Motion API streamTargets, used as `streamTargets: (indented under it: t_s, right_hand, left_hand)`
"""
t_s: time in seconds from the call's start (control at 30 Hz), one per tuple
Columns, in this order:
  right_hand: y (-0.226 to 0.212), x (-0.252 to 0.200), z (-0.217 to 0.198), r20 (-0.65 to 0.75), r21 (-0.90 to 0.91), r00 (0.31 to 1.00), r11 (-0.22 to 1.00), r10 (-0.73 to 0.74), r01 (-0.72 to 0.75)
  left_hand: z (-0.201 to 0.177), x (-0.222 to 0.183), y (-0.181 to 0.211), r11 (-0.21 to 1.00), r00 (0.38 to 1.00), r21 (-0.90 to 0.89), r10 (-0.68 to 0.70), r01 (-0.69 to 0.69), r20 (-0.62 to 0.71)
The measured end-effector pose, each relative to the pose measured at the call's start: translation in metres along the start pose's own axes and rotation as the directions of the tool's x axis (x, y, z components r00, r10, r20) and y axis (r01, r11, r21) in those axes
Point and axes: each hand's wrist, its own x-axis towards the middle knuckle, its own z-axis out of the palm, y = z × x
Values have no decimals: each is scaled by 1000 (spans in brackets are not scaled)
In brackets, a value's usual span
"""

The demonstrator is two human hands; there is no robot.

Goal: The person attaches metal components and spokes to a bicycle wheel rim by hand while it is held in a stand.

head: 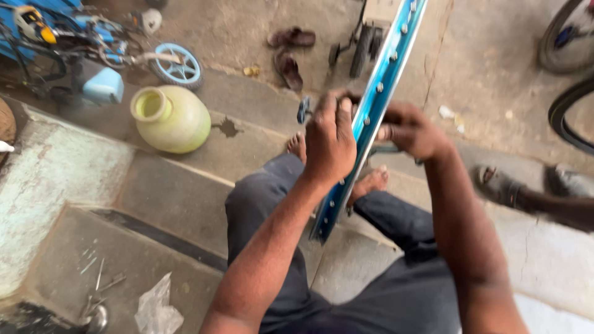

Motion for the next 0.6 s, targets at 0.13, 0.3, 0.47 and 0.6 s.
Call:
streamTargets:
  t_s: [0.13, 0.3, 0.47, 0.6]
  right_hand:
    - [-8, 17, 9, -116, -52, 986, 992, -120, 114]
    - [24, 28, 64, -262, -947, 457, 318, -850, 48]
    - [39, 37, 80, -248, -954, 344, 291, -905, 77]
    - [49, 41, 83, -484, -798, 456, 591, -746, 120]
  left_hand:
    - [0, 8, 2, 999, 999, -27, 30, -30, -22]
    - [1, 4, 4, 1000, 1000, -22, -21, 21, -12]
    - [-8, -3, 3, 995, 999, 91, 48, -46, -24]
    - [-5, 2, 7, 989, 992, 110, 104, -96, -65]
